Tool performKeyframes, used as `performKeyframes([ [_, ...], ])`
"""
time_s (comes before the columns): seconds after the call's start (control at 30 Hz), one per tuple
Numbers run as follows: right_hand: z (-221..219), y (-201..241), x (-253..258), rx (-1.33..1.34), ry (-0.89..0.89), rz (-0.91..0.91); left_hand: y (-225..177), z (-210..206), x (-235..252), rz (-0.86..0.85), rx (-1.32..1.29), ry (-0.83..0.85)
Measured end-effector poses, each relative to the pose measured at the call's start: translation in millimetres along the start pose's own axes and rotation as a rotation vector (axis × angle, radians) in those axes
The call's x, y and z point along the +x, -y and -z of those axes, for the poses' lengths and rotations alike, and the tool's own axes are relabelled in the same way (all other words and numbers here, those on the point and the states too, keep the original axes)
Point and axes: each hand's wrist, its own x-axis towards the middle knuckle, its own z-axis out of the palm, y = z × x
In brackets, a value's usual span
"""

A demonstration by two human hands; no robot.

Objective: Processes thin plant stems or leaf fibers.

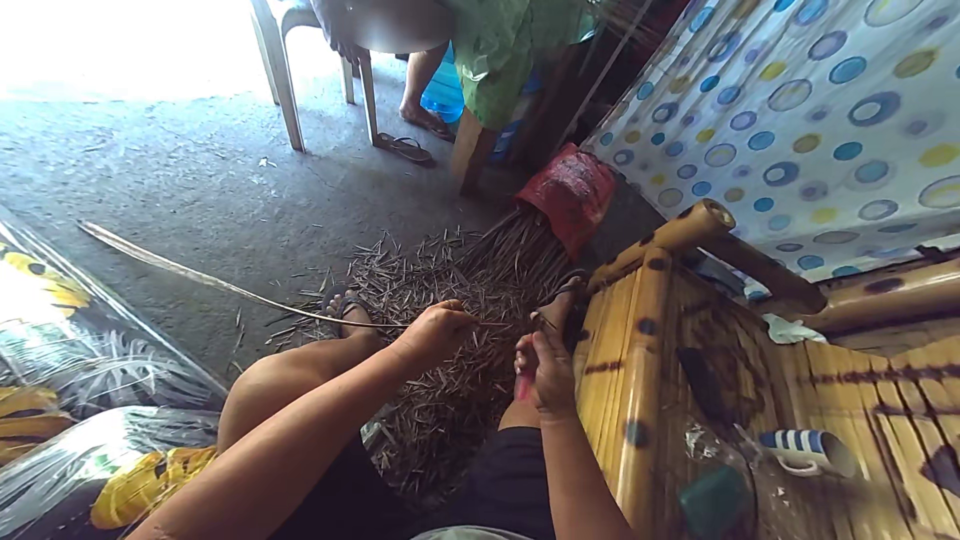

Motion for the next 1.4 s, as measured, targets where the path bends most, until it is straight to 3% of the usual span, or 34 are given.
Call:
performKeyframes([
  [0.2, -19.8, -0.5, -11.8, 0.007, 0.166, -0.051, 0.2, -6.1, 1.0, -0.013, 0.024, 0.048],
  [0.3, -33.8, -9.3, -12.8, 0.087, 0.129, -0.084, -1.2, -3.4, -2.3, 0.009, 0.051, 0.069],
  [0.47, -19.3, -4.4, -1.9, 0.083, 0.071, -0.022, 6.8, 5.1, 2.8, 0.028, 0.100, 0.084],
  [0.73, -33.3, -13.1, -13.7, -0.110, 0.189, 0.006, 5.0, -0.2, 1.7, -0.045, 0.029, 0.102],
  [0.97, -12.8, -8.1, -8.1, -0.167, 0.059, 0.108, 2.2, 1.7, 1.8, -0.054, -0.004, 0.105],
  [1.1, 7.2, 4.9, -0.2, -0.042, -0.007, 0.053, 6.5, 7.1, -0.1, -0.009, 0.001, 0.080],
  [1.4, -39.0, -10.8, -19.9, -0.049, 0.142, -0.049, 3.7, 0.2, -0.4, -0.022, -0.025, 0.067],
])
